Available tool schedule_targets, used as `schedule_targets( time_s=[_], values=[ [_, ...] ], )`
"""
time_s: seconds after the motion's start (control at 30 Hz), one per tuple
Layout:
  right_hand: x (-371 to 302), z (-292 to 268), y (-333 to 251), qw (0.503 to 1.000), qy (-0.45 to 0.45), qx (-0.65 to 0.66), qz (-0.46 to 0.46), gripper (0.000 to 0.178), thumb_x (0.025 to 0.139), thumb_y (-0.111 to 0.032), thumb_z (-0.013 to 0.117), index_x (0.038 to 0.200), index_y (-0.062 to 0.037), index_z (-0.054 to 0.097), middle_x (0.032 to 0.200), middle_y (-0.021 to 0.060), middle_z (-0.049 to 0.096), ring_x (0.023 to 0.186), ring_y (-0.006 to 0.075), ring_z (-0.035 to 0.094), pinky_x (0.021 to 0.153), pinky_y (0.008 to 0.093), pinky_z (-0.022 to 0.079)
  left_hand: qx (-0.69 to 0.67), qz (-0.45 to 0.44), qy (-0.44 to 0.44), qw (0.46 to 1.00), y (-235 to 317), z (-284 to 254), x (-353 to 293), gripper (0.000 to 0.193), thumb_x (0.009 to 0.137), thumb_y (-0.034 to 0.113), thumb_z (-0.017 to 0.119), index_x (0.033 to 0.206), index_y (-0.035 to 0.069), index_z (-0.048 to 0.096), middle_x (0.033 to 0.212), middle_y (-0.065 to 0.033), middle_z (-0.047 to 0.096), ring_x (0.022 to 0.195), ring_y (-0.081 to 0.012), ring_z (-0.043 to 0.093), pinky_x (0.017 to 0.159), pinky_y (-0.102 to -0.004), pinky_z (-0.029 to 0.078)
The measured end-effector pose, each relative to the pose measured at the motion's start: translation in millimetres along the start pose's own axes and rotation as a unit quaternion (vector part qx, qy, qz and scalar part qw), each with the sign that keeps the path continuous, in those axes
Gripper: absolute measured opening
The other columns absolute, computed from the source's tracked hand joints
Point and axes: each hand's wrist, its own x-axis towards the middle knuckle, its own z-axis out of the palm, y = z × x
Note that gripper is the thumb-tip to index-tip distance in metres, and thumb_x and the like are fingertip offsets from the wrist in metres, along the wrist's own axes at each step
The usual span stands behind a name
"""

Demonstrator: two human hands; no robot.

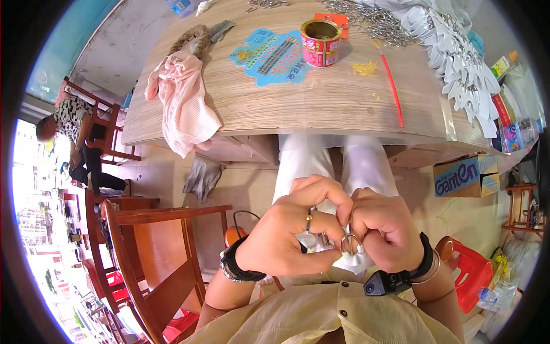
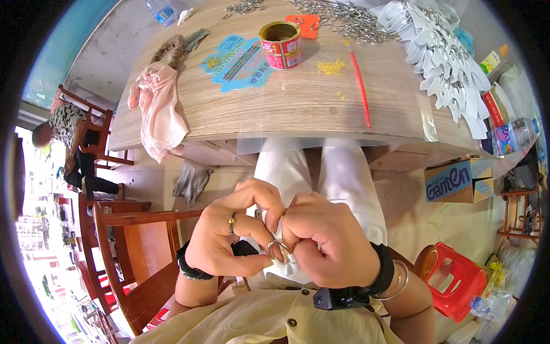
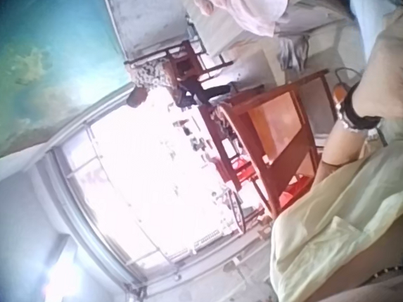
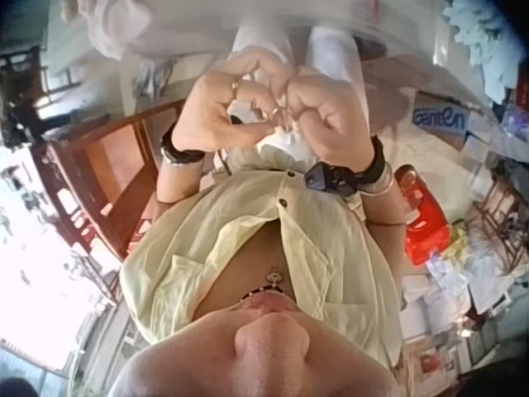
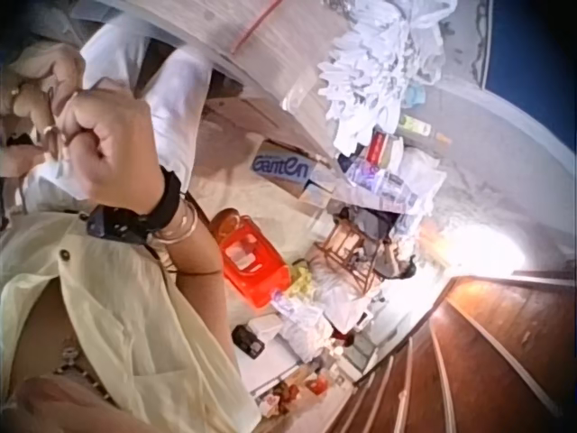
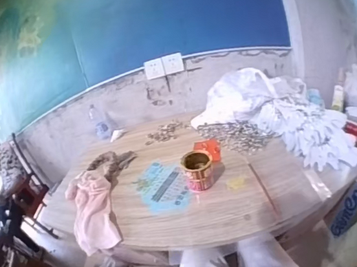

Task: Applying adhesive to a shoe component with a brush.

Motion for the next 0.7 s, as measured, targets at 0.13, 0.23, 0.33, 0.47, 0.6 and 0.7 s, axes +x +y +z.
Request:
schedule_targets(
  time_s=[0.13,0.23,0.33,0.47,0.6,0.7],
  values=[
    [5.3,-2.2,-3.2,1.0,-0.011,-0.024,-0.012,0.014,0.058,0.01,0.043,0.063,-0.0034,0.046,0.059,0.0081,0.045,0.059,0.0283,0.042,0.061,0.0344,0.037,0.013,0.006,0.008,1.0,3.3,-2.7,0.0,0.018,0.056,0.0,0.074,0.072,0.008,0.071,0.088,-0.0033,0.055,0.089,-0.0235,0.052,0.084,-0.036,0.035],
    [6.4,-2.2,-3.1,0.999,-0.01,-0.03,-0.011,0.014,0.058,0.01,0.043,0.063,-0.0036,0.046,0.059,0.0078,0.045,0.059,0.028,0.042,0.061,0.0345,0.036,0.015,0.006,0.011,1.0,2.7,-3.3,-0.3,0.019,0.057,0.0,0.074,0.073,0.008,0.071,0.088,-0.0035,0.055,0.088,-0.0231,0.052,0.084,-0.0356,0.035],
    [4.9,-3.0,0.5,1.0,-0.009,-0.026,-0.008,0.014,0.058,0.01,0.043,0.064,-0.0037,0.045,0.059,0.0075,0.045,0.059,0.0274,0.042,0.06,0.0346,0.034,0.016,-0.001,0.01,1.0,0.6,-2.4,0.5,0.019,0.056,0.0,0.074,0.073,0.009,0.072,0.088,-0.0035,0.055,0.088,-0.0229,0.052,0.083,-0.0356,0.035],
    [3.6,-2.3,5.4,1.0,-0.011,-0.008,-0.005,0.014,0.058,0.009,0.043,0.064,-0.0038,0.045,0.059,0.0071,0.045,0.06,0.0266,0.041,0.059,0.0345,0.032,0.006,-0.025,0.003,1.0,-0.5,-2.0,-1.3,0.016,0.06,0.0,0.072,0.073,0.008,0.07,0.093,-0.0043,0.057,0.091,-0.0248,0.052,0.088,-0.0366,0.035],
    [3.0,-1.3,7.2,1.0,-0.008,-0.001,-0.011,0.014,0.059,0.009,0.043,0.064,-0.0039,0.045,0.059,0.0068,0.045,0.059,0.0265,0.041,0.058,0.0343,0.031,-0.01,-0.031,0.004,0.999,0.2,-1.4,-0.9,0.014,0.062,-0.001,0.072,0.073,0.007,0.069,0.095,-0.0045,0.057,0.093,-0.0261,0.052,0.091,-0.0371,0.036],
    [2.2,-1.3,8.5,1.0,-0.007,0.001,-0.007,0.014,0.059,0.009,0.043,0.064,-0.0041,0.044,0.059,0.007,0.045,0.06,0.0266,0.041,0.059,0.0344,0.032,0.011,-0.005,0.008,1.0,-2.2,-0.9,0.9,0.02,0.056,0.0,0.075,0.073,0.008,0.071,0.088,-0.0034,0.055,0.088,-0.0229,0.051,0.082,-0.0365,0.037]
  ],
)
